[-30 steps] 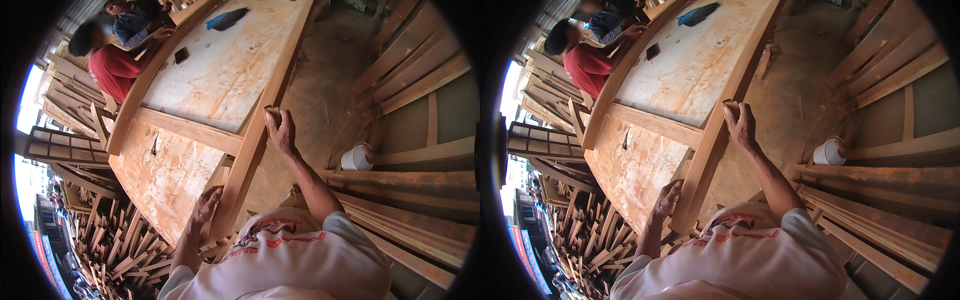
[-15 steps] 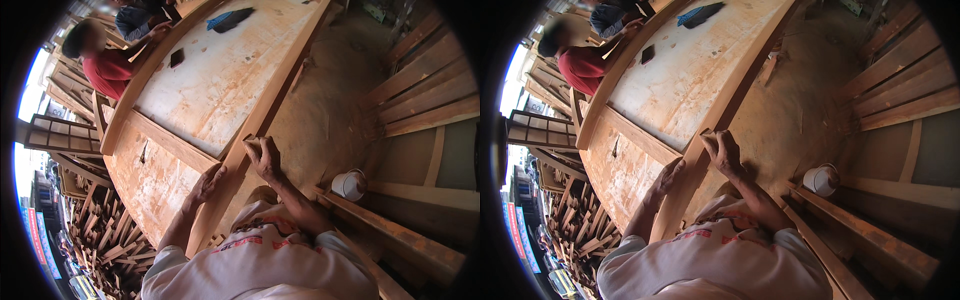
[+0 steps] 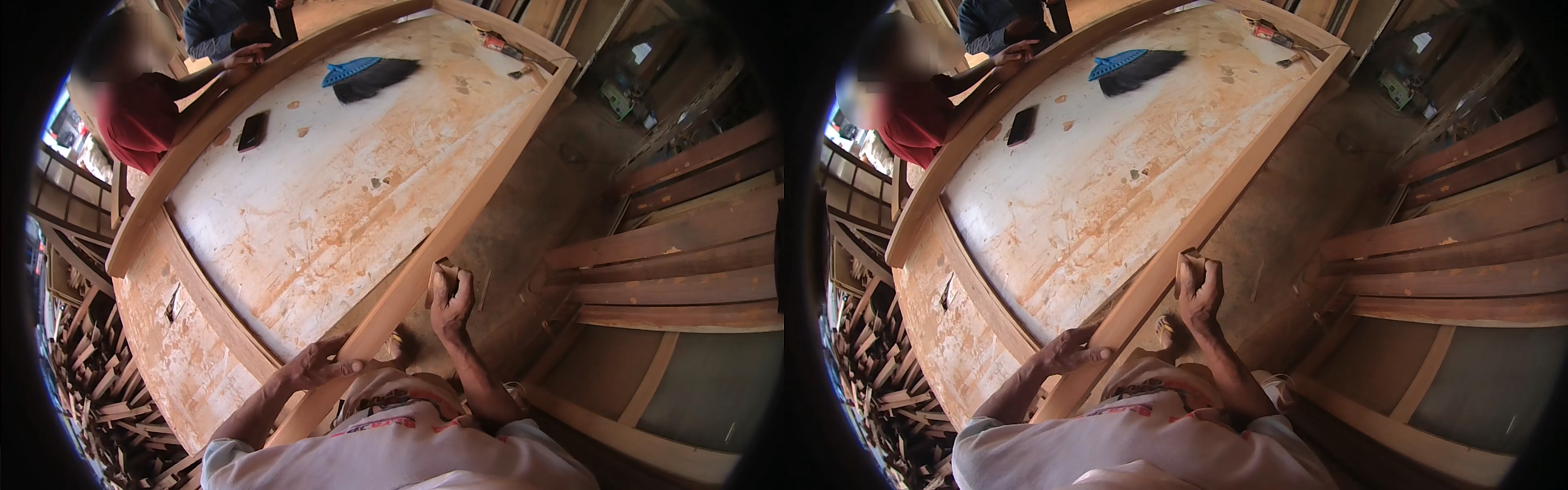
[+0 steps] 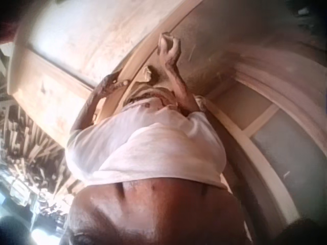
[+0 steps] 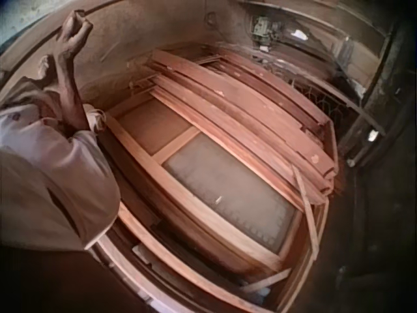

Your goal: The person assembles a wooden frame by fitting pieces together on a workbench. They use a chisel to carve and adjust the joints for a precise fit, then smooth the edges with sandpaper. The person also uses a power sander to finish the surface of the frame.

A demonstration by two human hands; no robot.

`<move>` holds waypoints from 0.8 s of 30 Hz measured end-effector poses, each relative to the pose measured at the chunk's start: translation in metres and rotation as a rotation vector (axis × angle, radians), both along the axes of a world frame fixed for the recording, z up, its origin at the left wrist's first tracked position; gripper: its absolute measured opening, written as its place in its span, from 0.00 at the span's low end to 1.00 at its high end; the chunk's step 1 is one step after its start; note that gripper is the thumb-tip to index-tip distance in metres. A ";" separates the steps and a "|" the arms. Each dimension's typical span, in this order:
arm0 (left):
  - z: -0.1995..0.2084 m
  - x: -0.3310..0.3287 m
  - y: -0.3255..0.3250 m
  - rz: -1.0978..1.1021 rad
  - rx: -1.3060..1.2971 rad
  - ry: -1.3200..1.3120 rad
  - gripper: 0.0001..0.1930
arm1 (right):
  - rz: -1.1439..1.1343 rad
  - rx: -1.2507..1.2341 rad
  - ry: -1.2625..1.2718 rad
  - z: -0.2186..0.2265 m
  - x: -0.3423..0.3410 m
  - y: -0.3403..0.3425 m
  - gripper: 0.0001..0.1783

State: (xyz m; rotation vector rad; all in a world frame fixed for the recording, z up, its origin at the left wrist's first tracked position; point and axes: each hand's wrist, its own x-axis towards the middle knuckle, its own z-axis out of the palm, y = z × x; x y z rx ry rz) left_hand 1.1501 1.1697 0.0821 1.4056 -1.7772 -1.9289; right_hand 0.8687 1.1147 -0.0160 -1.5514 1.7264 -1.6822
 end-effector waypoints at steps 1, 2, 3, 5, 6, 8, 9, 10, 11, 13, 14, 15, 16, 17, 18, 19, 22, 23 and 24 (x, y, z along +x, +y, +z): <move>0.004 -0.001 -0.004 -0.006 0.017 -0.026 0.45 | 0.031 0.002 0.001 -0.010 -0.006 -0.003 0.12; 0.006 -0.001 -0.010 -0.021 0.033 -0.062 0.45 | 0.031 0.006 0.001 -0.012 -0.011 -0.010 0.12; 0.004 -0.002 -0.014 -0.020 0.029 -0.115 0.44 | 0.032 0.010 0.002 -0.014 -0.019 -0.018 0.12; 0.004 0.000 -0.027 -0.082 0.050 -0.189 0.43 | 0.007 0.001 0.021 0.000 -0.034 -0.042 0.13; 0.003 0.002 -0.032 -0.111 0.061 -0.223 0.43 | -0.012 -0.015 -0.010 0.007 -0.044 -0.062 0.14; -0.009 0.006 -0.043 -0.158 0.090 -0.320 0.42 | -0.019 -0.044 -0.068 0.016 -0.067 -0.103 0.16; -0.013 0.005 -0.052 -0.168 0.115 -0.343 0.41 | -0.058 -0.024 -0.086 0.015 -0.083 -0.120 0.18; -0.013 0.000 -0.063 -0.167 0.135 -0.366 0.41 | -0.088 -0.011 -0.106 0.013 -0.101 -0.141 0.20; 0.002 -0.020 -0.083 -0.183 0.175 -0.401 0.41 | -0.121 -0.036 -0.110 0.000 -0.125 -0.164 0.21; 0.001 -0.052 -0.101 -0.008 0.083 -0.274 0.42 | -0.136 -0.065 -0.161 -0.009 -0.163 -0.209 0.19; 0.000 -0.069 -0.109 0.059 0.040 -0.210 0.42 | -0.131 -0.067 -0.198 -0.002 -0.181 -0.228 0.16; -0.001 -0.086 -0.116 0.100 0.027 -0.234 0.41 | -0.132 -0.068 -0.236 0.004 -0.197 -0.248 0.13; -0.006 -0.103 -0.125 0.132 -0.020 -0.237 0.41 | -0.141 -0.107 -0.147 0.010 -0.216 -0.271 0.13; -0.009 -0.120 -0.132 0.159 -0.060 -0.248 0.40 | -0.155 -0.135 -0.065 0.015 -0.235 -0.292 0.13; -0.010 -0.136 -0.140 0.181 -0.096 -0.259 0.40 | -0.138 -0.052 -0.107 0.021 -0.252 -0.311 0.13; -0.004 -0.158 -0.153 0.204 -0.083 -0.240 0.41 | -0.104 -0.089 -0.117 0.026 -0.268 -0.328 0.14; -0.003 -0.218 -0.195 0.266 -0.203 -0.213 0.43 | -0.106 -0.073 -0.137 0.019 -0.293 -0.353 0.16; 0.002 -0.236 -0.210 0.231 -0.243 -0.209 0.46 | -0.052 -0.059 -0.140 0.017 -0.292 -0.349 0.17; 0.004 -0.249 -0.222 0.212 -0.259 -0.239 0.46 | 0.003 -0.046 -0.144 0.013 -0.287 -0.336 0.17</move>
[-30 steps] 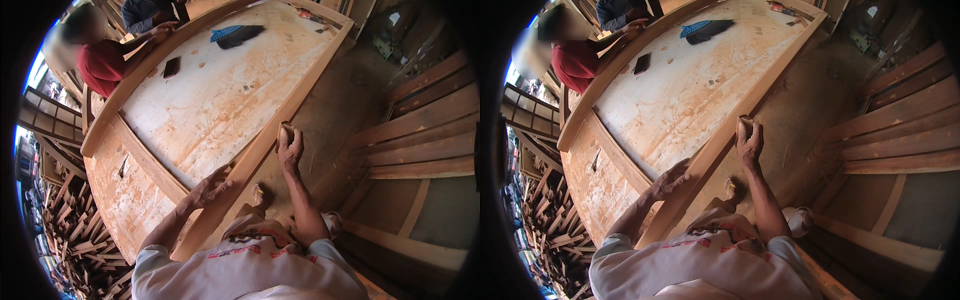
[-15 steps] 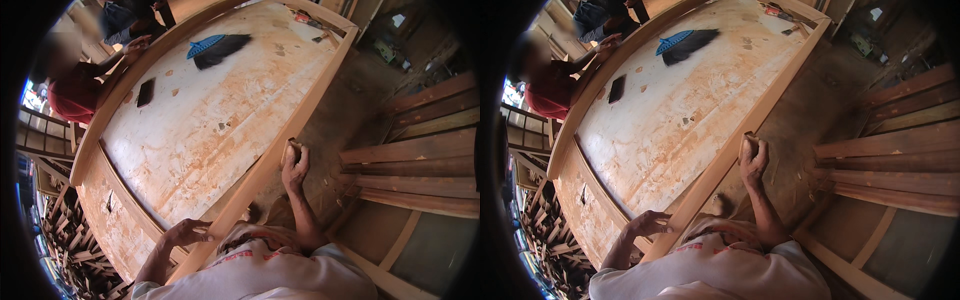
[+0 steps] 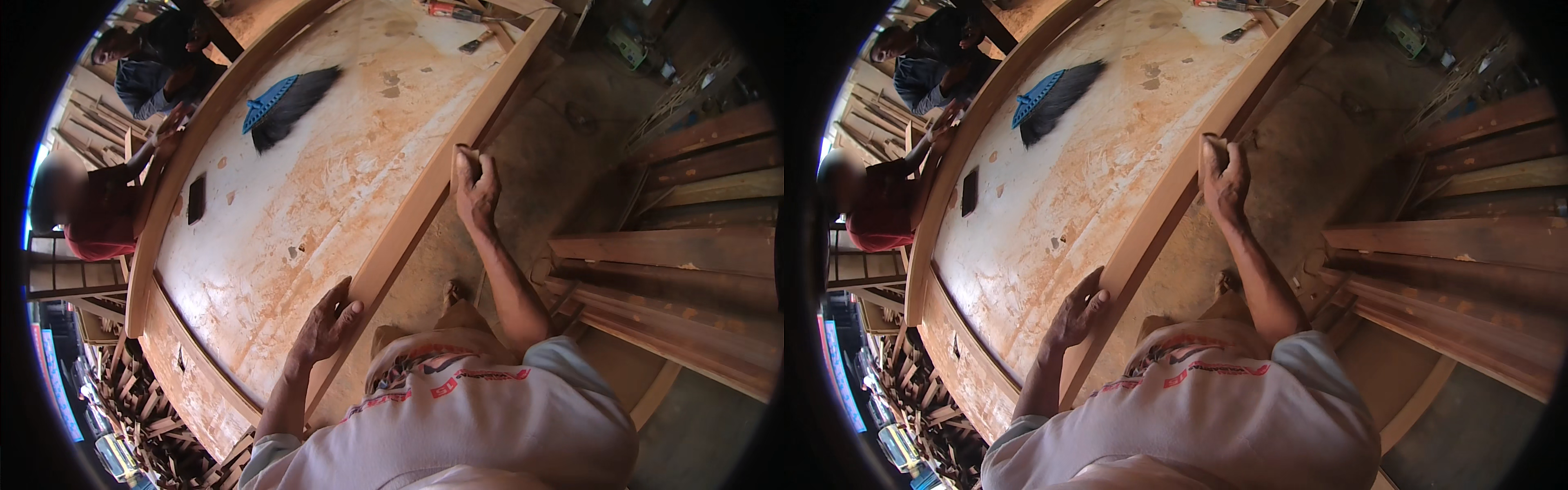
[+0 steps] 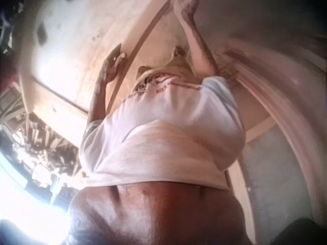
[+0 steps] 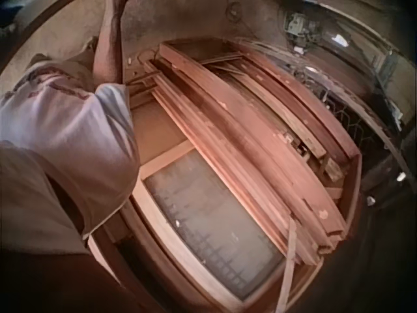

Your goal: The person assembles a wooden frame by fitting pieces together on a workbench. They use a chisel to carve and adjust the joints for a precise fit, then smooth the edges with sandpaper. The person also uses a power sander to finish the surface of the frame.

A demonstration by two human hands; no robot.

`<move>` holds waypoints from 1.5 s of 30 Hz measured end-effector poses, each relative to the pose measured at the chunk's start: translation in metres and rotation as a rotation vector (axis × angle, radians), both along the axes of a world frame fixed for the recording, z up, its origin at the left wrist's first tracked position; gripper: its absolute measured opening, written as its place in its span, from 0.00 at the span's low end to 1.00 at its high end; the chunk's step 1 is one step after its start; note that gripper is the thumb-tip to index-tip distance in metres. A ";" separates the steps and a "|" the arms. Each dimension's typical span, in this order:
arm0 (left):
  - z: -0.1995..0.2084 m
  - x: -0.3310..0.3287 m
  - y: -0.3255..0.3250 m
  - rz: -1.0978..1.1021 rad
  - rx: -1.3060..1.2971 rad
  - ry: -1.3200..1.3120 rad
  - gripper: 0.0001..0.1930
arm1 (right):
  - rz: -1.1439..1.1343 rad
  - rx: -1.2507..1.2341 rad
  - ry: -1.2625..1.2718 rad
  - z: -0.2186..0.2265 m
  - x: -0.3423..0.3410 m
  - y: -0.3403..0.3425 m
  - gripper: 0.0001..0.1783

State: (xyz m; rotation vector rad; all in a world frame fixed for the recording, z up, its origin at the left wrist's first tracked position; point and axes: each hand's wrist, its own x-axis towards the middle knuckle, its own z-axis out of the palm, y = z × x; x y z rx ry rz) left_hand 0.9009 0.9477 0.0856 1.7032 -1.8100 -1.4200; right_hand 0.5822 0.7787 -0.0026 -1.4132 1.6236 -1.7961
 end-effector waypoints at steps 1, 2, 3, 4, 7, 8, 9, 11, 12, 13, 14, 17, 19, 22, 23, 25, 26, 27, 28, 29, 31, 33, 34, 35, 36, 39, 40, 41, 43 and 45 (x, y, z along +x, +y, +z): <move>0.001 -0.014 -0.013 -0.019 -0.018 -0.031 0.46 | 0.028 0.026 0.039 -0.007 0.007 0.015 0.17; 0.003 -0.025 -0.019 -0.035 -0.034 -0.065 0.47 | 0.059 0.052 0.075 -0.015 0.015 0.032 0.17; -0.001 -0.033 -0.020 -0.003 -0.065 -0.096 0.46 | 0.107 0.041 0.063 -0.015 0.022 0.046 0.17; 0.003 -0.040 -0.023 0.002 -0.017 -0.142 0.44 | 0.148 0.031 0.055 -0.017 0.023 0.053 0.17; 0.011 -0.051 -0.026 0.026 0.042 -0.242 0.41 | 0.079 0.039 0.087 -0.018 -0.004 0.019 0.17; 0.004 -0.049 -0.022 0.039 0.004 -0.248 0.41 | 0.045 0.045 0.098 -0.015 -0.019 -0.002 0.17; 0.000 -0.047 -0.020 0.051 -0.034 -0.250 0.40 | 0.006 0.006 0.076 -0.012 -0.036 -0.028 0.18; 0.005 -0.053 -0.023 0.066 -0.022 -0.273 0.39 | -0.086 -0.002 0.014 -0.006 -0.078 -0.083 0.19; 0.006 -0.056 -0.025 0.069 -0.016 -0.283 0.39 | -0.139 0.028 -0.027 -0.004 -0.094 -0.104 0.19; 0.007 -0.058 -0.028 0.063 -0.018 -0.273 0.39 | -0.151 -0.008 -0.059 0.000 -0.102 -0.114 0.21; 0.006 -0.058 -0.029 0.059 -0.017 -0.264 0.39 | -0.161 -0.040 -0.091 0.002 -0.107 -0.122 0.22; 0.005 -0.049 -0.035 0.034 0.083 -0.208 0.40 | -0.131 0.168 -0.002 -0.018 -0.094 -0.096 0.24; 0.004 -0.052 -0.056 0.005 0.217 -0.180 0.41 | 0.058 0.035 -0.064 -0.029 -0.054 -0.043 0.19; -0.002 -0.072 -0.096 -0.007 0.161 -0.031 0.41 | 0.161 0.128 -0.062 -0.040 -0.049 -0.029 0.17; -0.009 -0.079 -0.112 0.006 0.159 0.029 0.41 | 0.131 0.105 -0.060 -0.034 -0.065 -0.052 0.17; -0.016 -0.090 -0.138 0.010 0.151 0.063 0.41 | 0.023 0.077 -0.049 -0.010 -0.101 -0.112 0.19; -0.020 -0.097 -0.151 0.013 0.150 0.080 0.41 | -0.052 0.074 -0.045 0.004 -0.120 -0.144 0.21; -0.020 -0.107 -0.166 0.002 0.155 0.113 0.41 | -0.094 0.074 -0.020 0.012 -0.141 -0.170 0.22; -0.017 -0.119 -0.182 -0.014 0.162 0.142 0.41 | -0.139 0.075 0.002 0.017 -0.159 -0.187 0.24; -0.015 -0.128 -0.193 -0.016 0.171 0.170 0.41 | -0.143 0.124 -0.004 0.019 -0.167 -0.196 0.23; -0.013 -0.144 -0.210 0.015 0.235 0.243 0.42 | -0.085 0.165 0.014 0.018 -0.167 -0.190 0.23; -0.018 -0.154 -0.229 0.018 0.285 0.290 0.43 | -0.038 0.143 0.064 0.011 -0.158 -0.173 0.23; -0.023 -0.159 -0.238 0.004 0.308 0.292 0.44 | -0.020 0.104 0.097 0.004 -0.153 -0.165 0.23; -0.026 -0.163 -0.244 -0.007 0.335 0.287 0.44 | -0.024 0.126 0.108 0.000 -0.152 -0.162 0.22; -0.028 -0.166 -0.250 -0.049 0.344 0.277 0.45 | -0.029 0.151 0.113 -0.002 -0.153 -0.158 0.22; -0.030 -0.164 -0.272 -0.157 0.367 0.206 0.47 | -0.036 0.163 0.093 -0.004 -0.168 -0.179 0.22; -0.027 -0.165 -0.279 -0.172 0.381 0.175 0.48 | -0.041 0.151 0.083 -0.003 -0.179 -0.191 0.21; -0.025 -0.167 -0.280 -0.184 0.400 0.146 0.49 | -0.063 0.134 0.088 -0.004 -0.191 -0.206 0.23; -0.025 -0.171 -0.285 -0.176 0.421 0.126 0.49 | -0.128 0.179 0.116 0.002 -0.218 -0.241 0.22; -0.017 -0.177 -0.295 -0.179 0.505 0.041 0.49 | -0.164 0.199 0.097 0.010 -0.240 -0.277 0.22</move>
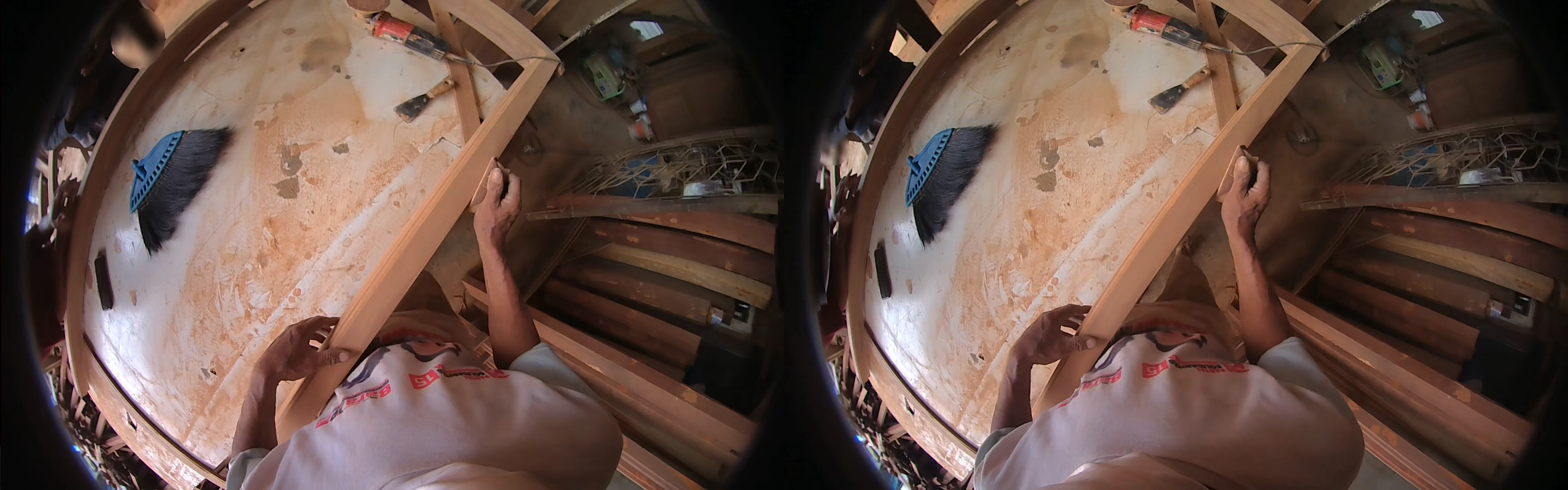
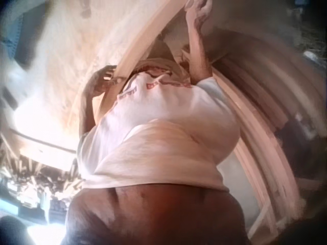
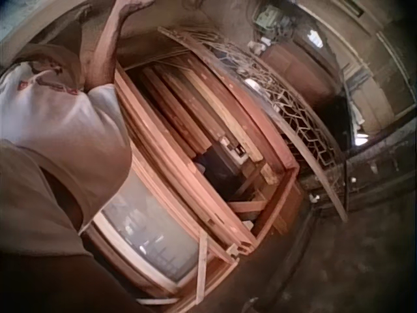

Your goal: The person assembles a wooden frame by fitting pieces together on a workbench. They use a chisel to carve and adjust the joints for a precise fit, then smooth the edges with sandpaper. The person also uses a power sander to finish the surface of the frame.

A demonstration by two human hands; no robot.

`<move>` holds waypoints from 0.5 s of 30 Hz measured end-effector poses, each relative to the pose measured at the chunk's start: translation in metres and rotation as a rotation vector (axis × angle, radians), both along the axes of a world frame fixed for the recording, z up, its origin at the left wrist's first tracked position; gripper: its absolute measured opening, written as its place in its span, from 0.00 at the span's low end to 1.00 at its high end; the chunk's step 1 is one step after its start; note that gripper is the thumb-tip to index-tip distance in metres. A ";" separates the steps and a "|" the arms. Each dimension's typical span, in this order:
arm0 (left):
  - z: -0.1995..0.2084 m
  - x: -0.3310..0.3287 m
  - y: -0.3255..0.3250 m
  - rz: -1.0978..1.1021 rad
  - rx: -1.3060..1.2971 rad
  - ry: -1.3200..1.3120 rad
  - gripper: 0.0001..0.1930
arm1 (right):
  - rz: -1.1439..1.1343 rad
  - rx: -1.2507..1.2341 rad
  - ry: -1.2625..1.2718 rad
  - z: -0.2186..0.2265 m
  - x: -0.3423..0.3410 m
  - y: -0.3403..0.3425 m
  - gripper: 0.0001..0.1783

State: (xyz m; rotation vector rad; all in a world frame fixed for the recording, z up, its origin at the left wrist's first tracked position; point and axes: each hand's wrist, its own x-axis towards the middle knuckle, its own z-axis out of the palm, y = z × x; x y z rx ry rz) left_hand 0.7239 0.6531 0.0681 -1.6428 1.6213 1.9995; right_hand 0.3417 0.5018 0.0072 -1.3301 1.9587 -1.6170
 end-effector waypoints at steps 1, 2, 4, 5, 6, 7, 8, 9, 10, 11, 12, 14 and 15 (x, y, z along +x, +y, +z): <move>0.004 -0.004 -0.008 -0.015 0.034 -0.048 0.49 | -0.013 -0.007 -0.029 0.003 -0.013 -0.018 0.23; 0.007 -0.009 -0.013 -0.012 0.047 -0.094 0.48 | -0.022 -0.010 -0.059 0.004 -0.025 -0.033 0.23; 0.003 -0.016 -0.019 0.017 0.045 -0.115 0.49 | -0.021 -0.027 -0.053 0.005 -0.049 -0.062 0.23; 0.001 -0.023 -0.022 0.033 0.046 -0.126 0.49 | -0.018 -0.034 -0.049 0.004 -0.063 -0.077 0.24; 0.002 -0.032 -0.026 0.078 -0.050 -0.124 0.49 | -0.007 -0.049 -0.028 -0.004 -0.080 -0.094 0.25; 0.005 -0.045 -0.034 0.119 -0.150 -0.127 0.49 | -0.022 -0.046 -0.021 -0.003 -0.094 -0.109 0.25; 0.007 -0.059 -0.043 0.158 -0.250 -0.129 0.49 | -0.037 -0.043 -0.015 -0.001 -0.107 -0.123 0.26; 0.007 -0.078 -0.051 0.200 -0.308 -0.149 0.50 | -0.053 -0.040 -0.008 0.000 -0.121 -0.137 0.26; 0.009 -0.097 -0.061 0.223 -0.365 -0.179 0.51 | -0.083 -0.002 0.004 -0.002 -0.137 -0.153 0.26; 0.012 -0.117 -0.069 0.245 -0.414 -0.205 0.52 | -0.052 -0.026 -0.011 -0.003 -0.149 -0.168 0.26; 0.020 -0.138 -0.078 0.280 -0.428 -0.217 0.51 | -0.022 -0.050 -0.025 -0.003 -0.159 -0.187 0.27; 0.023 -0.174 -0.093 0.220 -0.437 -0.318 0.52 | -0.021 -0.074 -0.001 -0.009 -0.193 -0.227 0.29; 0.022 -0.186 -0.099 0.195 -0.444 -0.367 0.53 | -0.054 -0.072 0.032 -0.015 -0.217 -0.250 0.31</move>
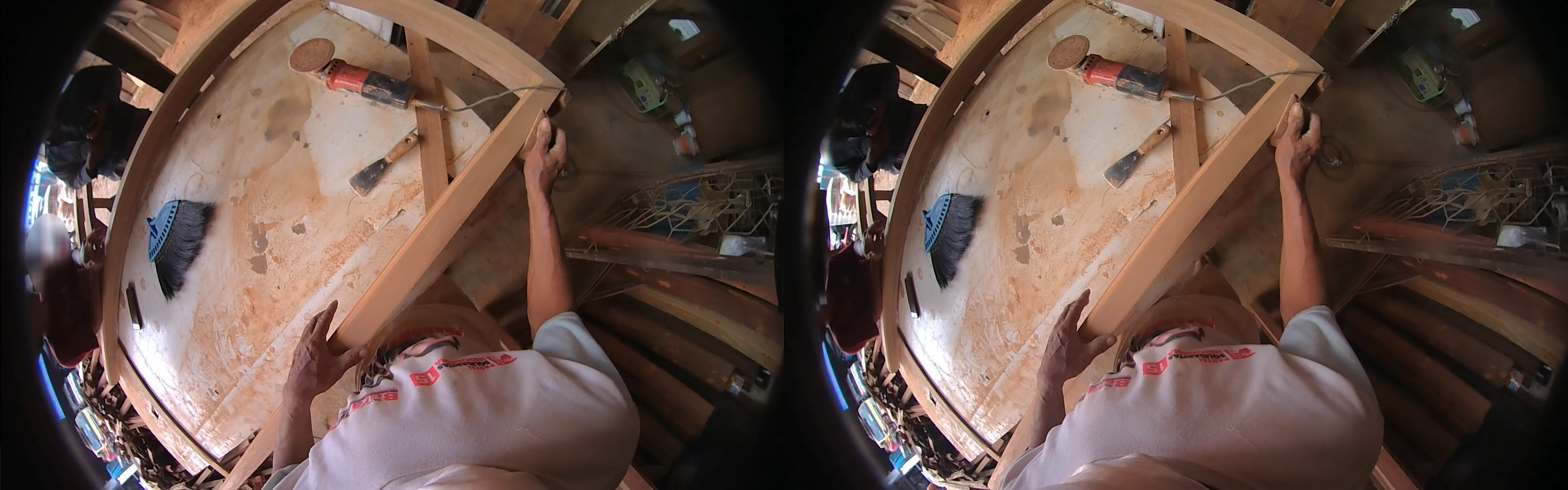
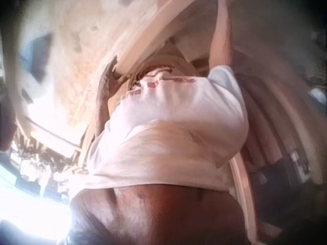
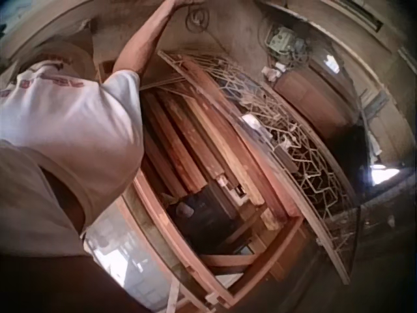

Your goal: The person assembles a wooden frame by fitting pieces together on a workbench. They use a chisel to carve and adjust the joints for a precise fit, then smooth the edges with sandpaper. The person also uses a power sander to finish the surface of the frame.

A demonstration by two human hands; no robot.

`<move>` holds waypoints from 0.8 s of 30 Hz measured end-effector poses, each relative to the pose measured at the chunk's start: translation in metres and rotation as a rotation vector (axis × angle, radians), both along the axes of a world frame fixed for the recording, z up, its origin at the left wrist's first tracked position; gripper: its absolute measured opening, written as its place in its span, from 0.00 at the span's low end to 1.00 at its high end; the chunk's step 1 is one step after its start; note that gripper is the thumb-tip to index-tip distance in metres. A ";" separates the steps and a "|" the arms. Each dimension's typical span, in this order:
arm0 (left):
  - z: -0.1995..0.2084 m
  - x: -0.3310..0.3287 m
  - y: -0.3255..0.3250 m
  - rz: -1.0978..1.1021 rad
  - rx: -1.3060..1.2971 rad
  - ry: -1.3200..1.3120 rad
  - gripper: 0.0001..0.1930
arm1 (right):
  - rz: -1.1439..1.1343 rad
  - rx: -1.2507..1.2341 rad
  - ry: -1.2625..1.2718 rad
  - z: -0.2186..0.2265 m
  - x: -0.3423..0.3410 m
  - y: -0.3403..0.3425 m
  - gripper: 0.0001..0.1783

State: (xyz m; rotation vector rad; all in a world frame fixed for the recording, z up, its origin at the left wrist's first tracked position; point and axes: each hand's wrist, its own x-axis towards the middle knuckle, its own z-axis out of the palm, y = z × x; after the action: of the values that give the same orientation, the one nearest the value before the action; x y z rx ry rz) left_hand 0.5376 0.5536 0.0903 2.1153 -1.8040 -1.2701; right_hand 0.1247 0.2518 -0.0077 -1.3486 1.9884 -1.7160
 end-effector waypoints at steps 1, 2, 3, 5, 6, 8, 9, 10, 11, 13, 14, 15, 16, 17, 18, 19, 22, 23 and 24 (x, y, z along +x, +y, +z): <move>-0.006 -0.008 -0.005 0.093 0.070 0.094 0.51 | -0.106 0.023 0.035 -0.008 -0.033 -0.029 0.32; -0.005 -0.017 -0.012 0.069 0.042 0.060 0.50 | -0.211 0.050 0.073 -0.020 -0.067 -0.058 0.34; -0.005 -0.022 -0.015 0.052 0.018 0.029 0.48 | -0.309 0.082 0.117 -0.030 -0.085 -0.071 0.35; -0.007 -0.025 -0.014 0.040 -0.013 -0.011 0.45 | -0.168 0.092 0.012 -0.013 -0.072 -0.069 0.37; -0.010 -0.023 -0.011 0.034 -0.028 -0.017 0.43 | -0.100 0.093 -0.042 -0.005 -0.060 -0.063 0.38; -0.012 -0.026 -0.009 0.016 -0.074 -0.027 0.41 | -0.043 0.056 -0.038 0.002 -0.032 -0.028 0.32; -0.011 -0.027 -0.009 0.008 -0.105 -0.040 0.40 | -0.011 0.078 0.004 0.000 -0.019 -0.007 0.27; -0.015 -0.026 -0.006 0.012 -0.140 -0.046 0.39 | 0.093 0.067 -0.084 0.000 0.000 0.015 0.23; -0.014 -0.027 -0.007 0.018 -0.130 -0.048 0.39 | 0.162 -0.038 -0.157 -0.010 0.005 0.030 0.20; -0.011 -0.031 -0.014 0.072 -0.128 -0.026 0.40 | 0.183 0.008 -0.110 -0.016 -0.012 0.024 0.19; -0.012 -0.032 -0.011 0.104 -0.122 -0.012 0.40 | 0.198 0.037 -0.085 -0.019 -0.022 0.024 0.19; -0.013 -0.032 -0.009 0.121 -0.118 0.003 0.40 | 0.186 0.044 -0.012 -0.014 -0.034 0.011 0.19; -0.015 -0.032 -0.011 0.129 -0.122 0.020 0.40 | 0.170 0.030 -0.051 -0.029 -0.061 -0.010 0.20; -0.016 -0.031 -0.008 0.164 -0.128 0.029 0.41 | 0.092 -0.018 0.034 -0.002 -0.058 -0.018 0.20; -0.016 -0.029 -0.005 0.171 -0.135 0.009 0.41 | 0.155 -0.026 -0.074 0.015 -0.059 -0.021 0.20; -0.015 -0.030 -0.004 0.174 -0.138 -0.002 0.41 | 0.150 -0.063 -0.031 0.025 -0.061 -0.026 0.20; -0.022 -0.026 0.001 0.183 -0.173 -0.016 0.43 | 0.253 -0.059 0.055 0.047 -0.040 -0.026 0.20; -0.022 -0.025 0.002 0.189 -0.190 -0.026 0.43 | 0.310 -0.039 0.070 0.052 -0.025 -0.021 0.20; -0.020 -0.025 0.003 0.188 -0.193 -0.031 0.43 | 0.385 -0.085 0.102 0.054 -0.009 -0.013 0.20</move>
State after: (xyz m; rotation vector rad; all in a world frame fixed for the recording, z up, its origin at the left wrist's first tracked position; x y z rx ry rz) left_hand 0.5129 0.5563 0.0705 2.1476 -1.6195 -0.9830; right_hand 0.1155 0.2387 0.0465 -1.7434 1.5808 -1.5915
